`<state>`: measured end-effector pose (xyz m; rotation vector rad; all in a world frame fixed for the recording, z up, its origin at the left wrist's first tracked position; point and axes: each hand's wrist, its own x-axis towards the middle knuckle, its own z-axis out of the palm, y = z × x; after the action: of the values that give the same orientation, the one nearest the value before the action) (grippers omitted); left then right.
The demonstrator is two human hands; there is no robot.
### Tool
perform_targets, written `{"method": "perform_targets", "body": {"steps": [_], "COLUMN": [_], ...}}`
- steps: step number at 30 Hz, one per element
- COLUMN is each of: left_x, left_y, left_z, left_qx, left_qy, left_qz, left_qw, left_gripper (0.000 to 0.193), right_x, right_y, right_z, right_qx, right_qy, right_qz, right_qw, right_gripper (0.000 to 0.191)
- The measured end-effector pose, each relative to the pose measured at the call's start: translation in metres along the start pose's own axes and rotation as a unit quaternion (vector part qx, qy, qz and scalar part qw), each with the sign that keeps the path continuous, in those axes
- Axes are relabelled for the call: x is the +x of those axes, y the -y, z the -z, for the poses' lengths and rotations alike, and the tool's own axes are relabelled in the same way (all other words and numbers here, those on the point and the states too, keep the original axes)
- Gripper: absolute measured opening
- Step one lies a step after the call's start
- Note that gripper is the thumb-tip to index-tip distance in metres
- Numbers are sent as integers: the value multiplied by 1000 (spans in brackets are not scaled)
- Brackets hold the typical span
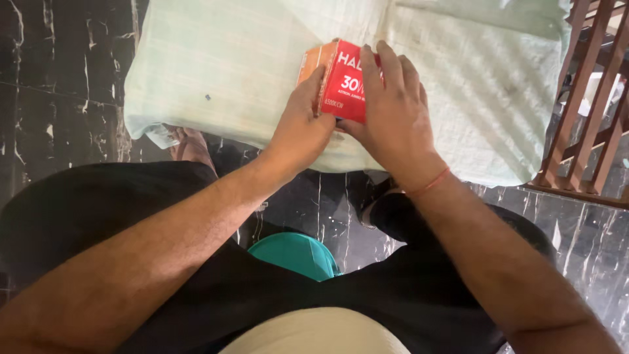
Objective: The person sits on the floor and places books, a small bulb package, and boxed LED bulbs into a large cardboard box, then closes the box flaps and stacks it with other boxes on a wooden rack. They later reopen the box and take the books back out, stacking them beside the box.
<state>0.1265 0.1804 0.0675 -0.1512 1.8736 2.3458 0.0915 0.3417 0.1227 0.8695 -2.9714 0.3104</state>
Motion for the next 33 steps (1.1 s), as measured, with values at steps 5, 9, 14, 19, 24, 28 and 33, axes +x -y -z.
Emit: {"method": "perform_targets", "body": {"steps": [5, 9, 14, 19, 24, 28, 33], "left_x": [2, 5, 6, 5, 2, 9, 8], "left_y": [2, 0, -4, -6, -1, 7, 12], "left_z": [-1, -2, -5, -6, -2, -1, -1], "left_qx": [32, 39, 29, 57, 152, 230, 211], "left_qy": [2, -4, -10, -4, -20, -52, -47], "left_qz": [-15, -4, 18, -14, -74, -120, -63], "left_qw": [999, 999, 999, 998, 985, 964, 974], "left_gripper": [73, 70, 67, 70, 60, 53, 64], "right_x": [-2, -1, 3, 6, 5, 2, 10], "right_y": [3, -2, -15, -28, -45, -51, -58], "right_z": [-4, 4, 25, 43, 57, 59, 48], "right_qx": [-30, -33, 16, 91, 206, 293, 192], "right_qy": [2, 6, 60, 74, 64, 39, -93], "right_qz": [7, 37, 58, 96, 140, 23, -130], "right_qw": [1000, 999, 996, 988, 966, 955, 968], "right_gripper": [106, 95, 91, 83, 62, 48, 45]}}
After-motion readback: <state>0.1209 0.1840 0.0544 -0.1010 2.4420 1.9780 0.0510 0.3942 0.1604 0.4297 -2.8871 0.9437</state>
